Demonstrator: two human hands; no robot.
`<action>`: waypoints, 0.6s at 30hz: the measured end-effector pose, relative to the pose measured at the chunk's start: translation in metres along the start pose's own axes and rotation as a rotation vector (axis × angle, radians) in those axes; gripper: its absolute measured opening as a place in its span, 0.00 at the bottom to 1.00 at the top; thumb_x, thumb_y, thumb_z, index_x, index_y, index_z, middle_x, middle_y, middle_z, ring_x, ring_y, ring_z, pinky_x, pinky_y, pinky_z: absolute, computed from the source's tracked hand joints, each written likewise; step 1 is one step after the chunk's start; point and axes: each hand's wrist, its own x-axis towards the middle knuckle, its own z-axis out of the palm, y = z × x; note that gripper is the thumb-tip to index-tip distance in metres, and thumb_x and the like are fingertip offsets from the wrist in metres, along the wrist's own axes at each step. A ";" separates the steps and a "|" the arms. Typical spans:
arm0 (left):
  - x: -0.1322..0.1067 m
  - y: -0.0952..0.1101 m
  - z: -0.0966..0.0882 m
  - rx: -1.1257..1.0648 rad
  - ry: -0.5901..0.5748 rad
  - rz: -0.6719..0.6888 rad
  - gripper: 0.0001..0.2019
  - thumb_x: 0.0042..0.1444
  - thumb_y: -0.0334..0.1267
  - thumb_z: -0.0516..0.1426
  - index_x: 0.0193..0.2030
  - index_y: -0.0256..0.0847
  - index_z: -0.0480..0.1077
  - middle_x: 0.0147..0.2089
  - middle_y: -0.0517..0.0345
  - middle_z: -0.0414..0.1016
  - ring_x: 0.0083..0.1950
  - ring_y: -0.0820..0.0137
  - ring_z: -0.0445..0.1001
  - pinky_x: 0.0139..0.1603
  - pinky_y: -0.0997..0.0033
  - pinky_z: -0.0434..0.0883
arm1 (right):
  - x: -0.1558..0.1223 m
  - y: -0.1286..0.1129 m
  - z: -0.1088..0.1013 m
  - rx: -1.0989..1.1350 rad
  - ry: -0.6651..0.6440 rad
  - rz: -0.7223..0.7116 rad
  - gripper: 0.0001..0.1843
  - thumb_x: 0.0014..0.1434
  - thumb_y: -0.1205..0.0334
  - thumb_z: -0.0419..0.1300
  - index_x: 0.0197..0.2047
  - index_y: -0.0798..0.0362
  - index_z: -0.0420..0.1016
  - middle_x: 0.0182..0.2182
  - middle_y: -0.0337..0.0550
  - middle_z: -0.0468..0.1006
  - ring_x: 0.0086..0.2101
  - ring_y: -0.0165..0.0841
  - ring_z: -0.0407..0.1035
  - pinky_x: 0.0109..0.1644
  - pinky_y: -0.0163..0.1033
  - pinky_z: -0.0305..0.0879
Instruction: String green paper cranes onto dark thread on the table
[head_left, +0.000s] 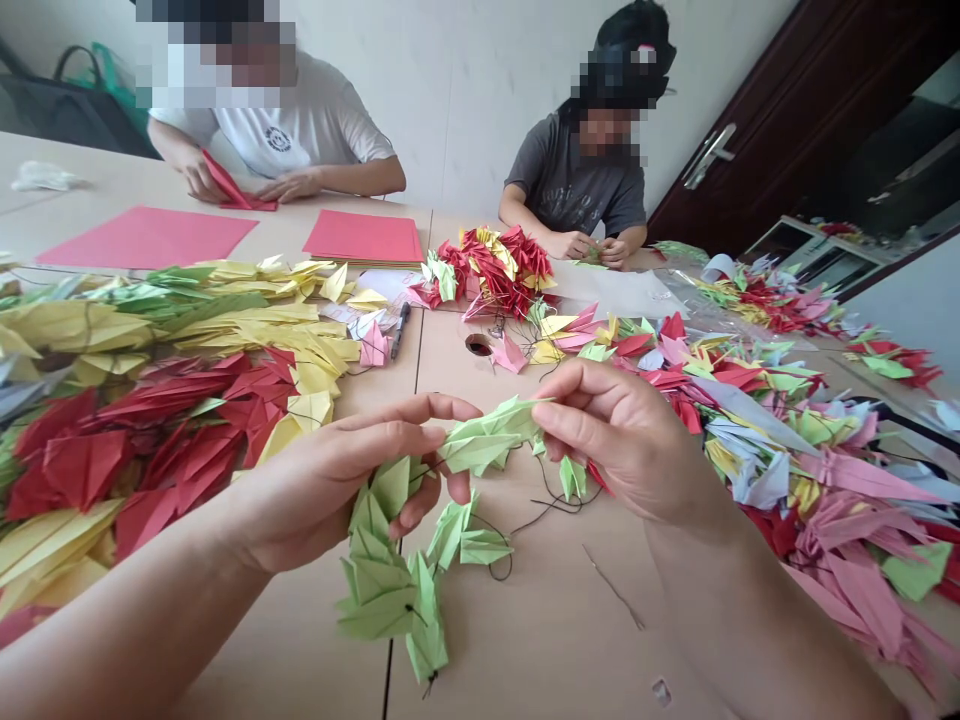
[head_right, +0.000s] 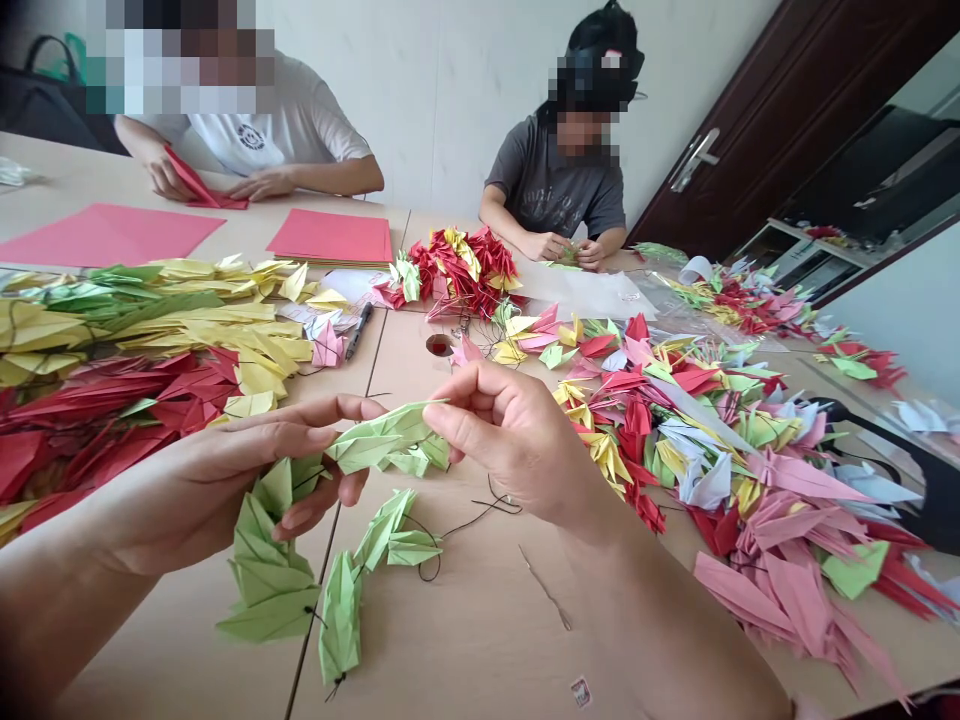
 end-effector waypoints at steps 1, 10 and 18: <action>0.000 0.000 0.000 0.001 0.005 0.007 0.13 0.61 0.38 0.58 0.51 0.39 0.72 0.32 0.52 0.78 0.23 0.77 0.67 0.21 0.84 0.65 | -0.001 0.000 0.001 -0.006 -0.011 0.009 0.05 0.63 0.61 0.65 0.36 0.52 0.75 0.25 0.32 0.75 0.25 0.20 0.69 0.26 0.22 0.64; 0.002 -0.007 0.009 -0.030 0.002 0.009 0.16 0.64 0.39 0.58 0.57 0.40 0.69 0.32 0.55 0.78 0.24 0.78 0.68 0.23 0.83 0.67 | -0.006 0.004 0.015 0.176 -0.279 0.137 0.21 0.58 0.51 0.69 0.53 0.47 0.73 0.53 0.42 0.76 0.41 0.26 0.76 0.41 0.27 0.74; -0.002 -0.001 0.006 0.096 0.111 0.071 0.15 0.64 0.44 0.58 0.54 0.40 0.69 0.28 0.59 0.73 0.23 0.77 0.66 0.21 0.83 0.63 | -0.004 -0.009 -0.003 0.027 -0.018 0.070 0.07 0.55 0.58 0.72 0.37 0.46 0.79 0.25 0.34 0.77 0.22 0.24 0.71 0.22 0.26 0.66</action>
